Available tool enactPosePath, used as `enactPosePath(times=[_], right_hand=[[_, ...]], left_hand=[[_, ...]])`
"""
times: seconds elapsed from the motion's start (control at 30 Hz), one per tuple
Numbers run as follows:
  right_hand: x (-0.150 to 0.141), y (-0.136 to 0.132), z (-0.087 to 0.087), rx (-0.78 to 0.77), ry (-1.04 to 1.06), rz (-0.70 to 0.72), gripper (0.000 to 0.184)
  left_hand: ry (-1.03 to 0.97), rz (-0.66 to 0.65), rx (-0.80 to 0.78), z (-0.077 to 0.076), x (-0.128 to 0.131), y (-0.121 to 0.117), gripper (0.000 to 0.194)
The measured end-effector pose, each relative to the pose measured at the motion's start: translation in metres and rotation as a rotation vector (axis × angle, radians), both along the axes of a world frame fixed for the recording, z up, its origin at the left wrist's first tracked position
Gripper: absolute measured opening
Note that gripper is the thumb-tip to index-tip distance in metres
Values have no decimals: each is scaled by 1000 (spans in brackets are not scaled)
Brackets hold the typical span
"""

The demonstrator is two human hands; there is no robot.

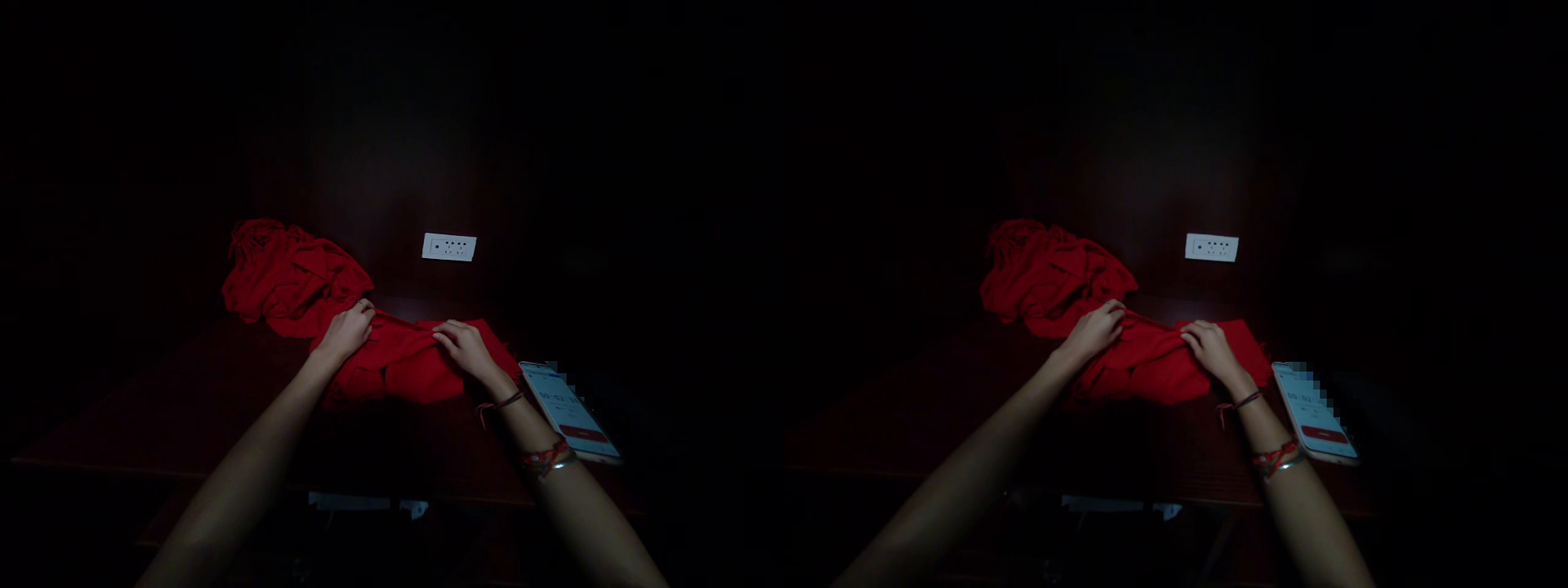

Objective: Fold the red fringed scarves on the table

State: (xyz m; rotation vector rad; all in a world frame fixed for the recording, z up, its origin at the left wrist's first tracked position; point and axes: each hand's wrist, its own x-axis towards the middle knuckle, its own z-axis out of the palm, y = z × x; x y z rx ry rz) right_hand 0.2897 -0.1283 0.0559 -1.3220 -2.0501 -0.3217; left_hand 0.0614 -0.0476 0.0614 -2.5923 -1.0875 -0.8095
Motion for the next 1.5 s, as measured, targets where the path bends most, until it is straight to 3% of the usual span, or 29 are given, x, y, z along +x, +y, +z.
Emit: enactPosePath(times=[0.17,0.23,0.43,0.57,0.67,0.87,1.0,1.27,1.5], right_hand=[[11,6,-6,0,72,-128,13],[12,8,-7,-32,78,-136,12],[1,3,-4,-64,26,-23,10],[-7,0,-4,-34,-19,24,12],[-13,-1,-4,27,-42,46,12],[-20,-7,1,91,-5,19,16],[-19,-8,2,73,6,-12,18],[-30,-9,0,59,-54,47,18],[-13,-3,2,72,-138,-121,18]], left_hand=[[-193,-266,5,21,-10,-3,15],[-242,-306,-52,27,-14,-5,16],[-151,-219,-134,30,-19,-10,20],[44,-182,-96,25,-6,-26,43],[66,-196,-58,20,10,-42,52],[-48,-252,-60,18,25,-45,23],[-100,-267,-53,19,23,-41,18],[-18,-276,-57,17,27,-47,14],[32,-64,5,22,6,-28,18]])
